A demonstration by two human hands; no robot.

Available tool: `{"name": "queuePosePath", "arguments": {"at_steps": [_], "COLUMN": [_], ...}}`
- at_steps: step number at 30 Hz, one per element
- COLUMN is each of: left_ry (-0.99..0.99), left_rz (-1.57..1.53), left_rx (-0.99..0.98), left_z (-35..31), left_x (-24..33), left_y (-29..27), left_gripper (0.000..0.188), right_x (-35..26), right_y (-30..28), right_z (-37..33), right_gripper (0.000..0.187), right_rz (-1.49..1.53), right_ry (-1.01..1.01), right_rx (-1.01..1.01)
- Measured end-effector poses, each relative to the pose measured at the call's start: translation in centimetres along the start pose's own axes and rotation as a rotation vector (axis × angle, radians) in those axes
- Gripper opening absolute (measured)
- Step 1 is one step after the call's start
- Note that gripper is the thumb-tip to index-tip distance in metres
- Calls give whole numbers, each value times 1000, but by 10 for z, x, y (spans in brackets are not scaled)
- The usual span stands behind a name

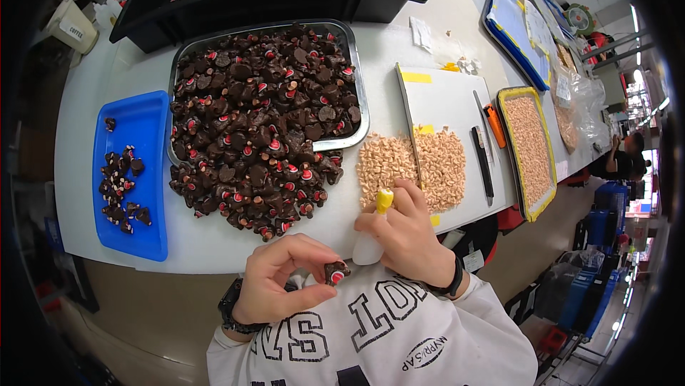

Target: The person uses a small squeeze bottle to apply a yellow substance onto small chocolate pieces held in their left hand. They work over a table with trays of chocolates and chopped nuts, placing the decorated items into a blue tray.

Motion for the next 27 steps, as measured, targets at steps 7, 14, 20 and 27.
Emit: {"name": "queuePosePath", "arguments": {"at_steps": [7,14,20,27], "left_ry": [-21,74,-35,-16], "left_rz": [26,68,126,245], "left_rx": [-8,38,-76,-186], "left_z": [3,2,7,9], "left_x": [2,4,3,5], "left_y": [1,-2,4,7], "left_gripper": [37,34,31,30], "right_x": [-2,-2,-14,-18], "right_y": [3,0,-27,-22], "right_z": [-1,-2,-9,-3], "right_gripper": [23,19,24,11], "right_rz": [-60,64,809,703], "right_ry": [-30,-16,-70,-81], "right_rx": [-1,31,132,-227]}}
Point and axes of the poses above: each hand's wrist, its own z-axis towards the middle knuckle, its own y-axis out of the palm, x = y × z, the point moved 5 cm from there along z, towards the middle knuckle, and after that the axes turned 13 degrees about y, right-handed, at the moved point
